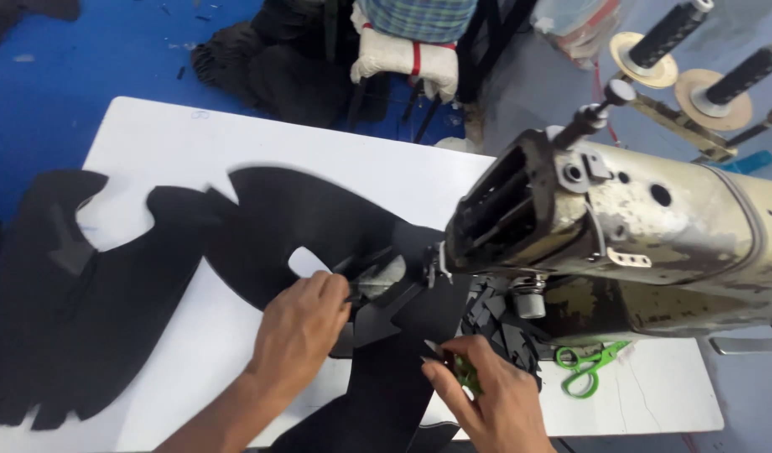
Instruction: The person sews black glove pieces using a sewing machine, aligning the fabric under the needle and guiding it through the stitching process. They repeatedly pick up glove parts, position them, and sew along the edges, occasionally using scissors to trim threads.
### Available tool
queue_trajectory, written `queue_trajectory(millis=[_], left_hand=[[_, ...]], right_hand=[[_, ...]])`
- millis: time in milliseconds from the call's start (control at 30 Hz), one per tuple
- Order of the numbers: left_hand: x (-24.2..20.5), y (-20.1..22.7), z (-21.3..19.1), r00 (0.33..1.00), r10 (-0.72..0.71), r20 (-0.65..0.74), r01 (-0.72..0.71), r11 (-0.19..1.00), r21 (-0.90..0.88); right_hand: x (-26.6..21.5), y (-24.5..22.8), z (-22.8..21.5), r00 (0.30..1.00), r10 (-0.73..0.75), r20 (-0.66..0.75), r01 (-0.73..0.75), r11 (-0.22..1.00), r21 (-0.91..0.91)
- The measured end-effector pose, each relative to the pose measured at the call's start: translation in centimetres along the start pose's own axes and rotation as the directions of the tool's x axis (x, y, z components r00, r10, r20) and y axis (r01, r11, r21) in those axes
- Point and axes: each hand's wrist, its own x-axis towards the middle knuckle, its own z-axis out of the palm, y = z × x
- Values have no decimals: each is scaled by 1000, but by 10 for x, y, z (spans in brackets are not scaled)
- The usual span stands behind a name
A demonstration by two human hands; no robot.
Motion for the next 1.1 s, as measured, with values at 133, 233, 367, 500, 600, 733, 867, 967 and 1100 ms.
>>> queue_trajectory(millis=[133, 233, 367, 500, 600, 733, 867, 967, 1100], left_hand=[[-7, 10, -5, 975, 187, -121, -135, 929, 344], [-12, 17, -12, 967, 229, -115, -167, 903, 397], [-17, 24, -19, 963, 252, -92, -196, 895, 400], [-16, 22, -32, 973, 226, -49, -189, 901, 389], [-6, 4, -52, 993, 117, -21, -102, 926, 364], [-1, -74, -54, 998, -58, -24, 63, 917, 393], [-27, -120, 1, 981, -155, -117, 189, 900, 393], [-51, -135, 45, 962, -209, -175, 259, 902, 345], [-78, -145, 61, 954, -73, -292, 125, 979, 162]], right_hand=[[16, -20, 7, 982, -151, -110, 131, 976, -173], [27, -38, 17, 911, -356, -210, 313, 926, -212], [39, -53, 29, 904, -387, -183, 338, 907, -249], [46, -53, 35, 948, -300, -102, 259, 919, -297], [41, -45, 34, 947, -290, -138, 258, 942, -213], [18, -11, 27, 892, -355, -279, 371, 929, 3], [-6, 84, 46, 968, 55, -244, 59, 897, 437], [-14, 156, 73, 944, 66, -324, 52, 938, 342], [-25, 269, 130, 980, 102, -173, -89, 993, 83]])
